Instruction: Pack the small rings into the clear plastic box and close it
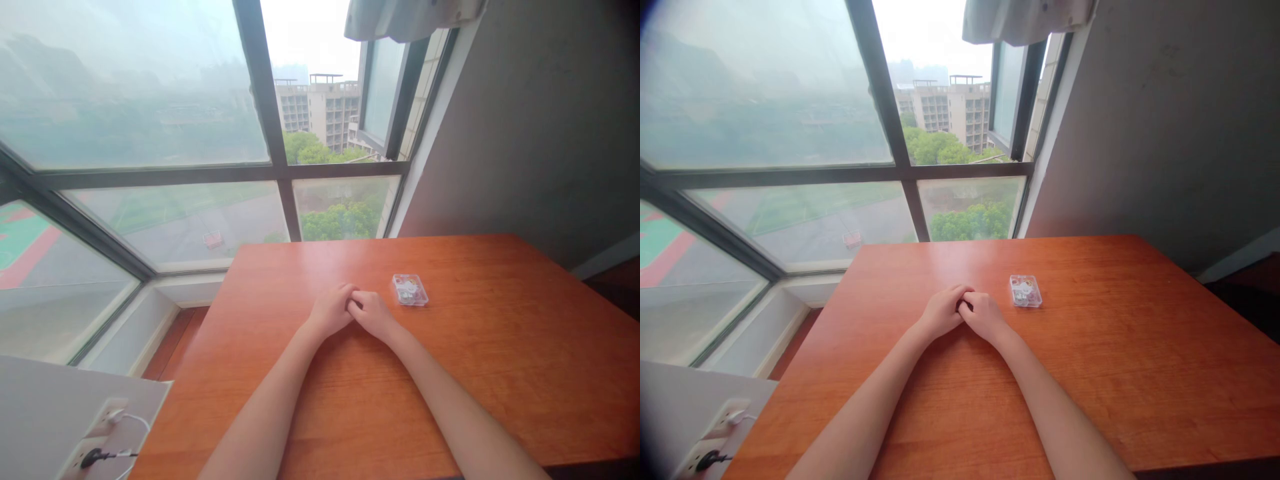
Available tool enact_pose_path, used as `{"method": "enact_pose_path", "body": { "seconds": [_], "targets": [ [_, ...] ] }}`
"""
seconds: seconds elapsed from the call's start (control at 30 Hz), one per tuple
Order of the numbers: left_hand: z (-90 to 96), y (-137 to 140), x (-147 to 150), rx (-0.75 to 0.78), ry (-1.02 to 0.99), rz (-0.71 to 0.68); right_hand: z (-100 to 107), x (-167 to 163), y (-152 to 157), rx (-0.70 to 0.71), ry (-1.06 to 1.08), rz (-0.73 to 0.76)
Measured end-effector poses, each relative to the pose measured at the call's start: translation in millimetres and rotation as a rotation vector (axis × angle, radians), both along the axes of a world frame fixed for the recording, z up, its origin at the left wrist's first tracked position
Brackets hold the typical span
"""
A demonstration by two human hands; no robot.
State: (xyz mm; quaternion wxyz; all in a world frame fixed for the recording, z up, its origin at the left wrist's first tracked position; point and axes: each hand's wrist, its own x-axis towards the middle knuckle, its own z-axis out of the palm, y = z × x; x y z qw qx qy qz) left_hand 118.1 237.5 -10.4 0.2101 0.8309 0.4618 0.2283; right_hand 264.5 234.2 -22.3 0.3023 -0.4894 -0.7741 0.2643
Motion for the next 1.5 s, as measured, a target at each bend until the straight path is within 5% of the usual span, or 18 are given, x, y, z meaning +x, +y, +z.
{"method": "enact_pose_path", "body": {
  "seconds": [0.47, 0.63, 0.8, 1.07, 1.27, 1.5],
  "targets": [
    [0.7, -1.3, 0.7, -0.011, 0.013, 0.029, 16.4, 7.1, -4.8, 0.114, -0.303, -0.02],
    [2.2, -1.6, 1.3, -0.033, 0.026, 0.035, 23.5, 43.8, 10.7, 0.296, -0.25, -0.331],
    [0.3, -1.1, 0.8, -0.023, 0.033, 0.028, 2.5, 75.6, 22.3, 0.287, -0.335, -0.554],
    [1.7, -1.9, 2.1, -0.092, -0.086, 0.042, -4.3, 35.8, 18.1, 0.273, -0.123, -0.322],
    [4.0, -4.9, 9.1, -0.22, -0.452, -0.006, 9.2, 1.0, -1.8, 0.187, 0.081, -0.27],
    [-2.8, -0.8, 9.8, -0.393, -0.747, -0.054, 7.4, 0.6, -2.8, 0.14, 0.099, -0.227]
  ]
}}
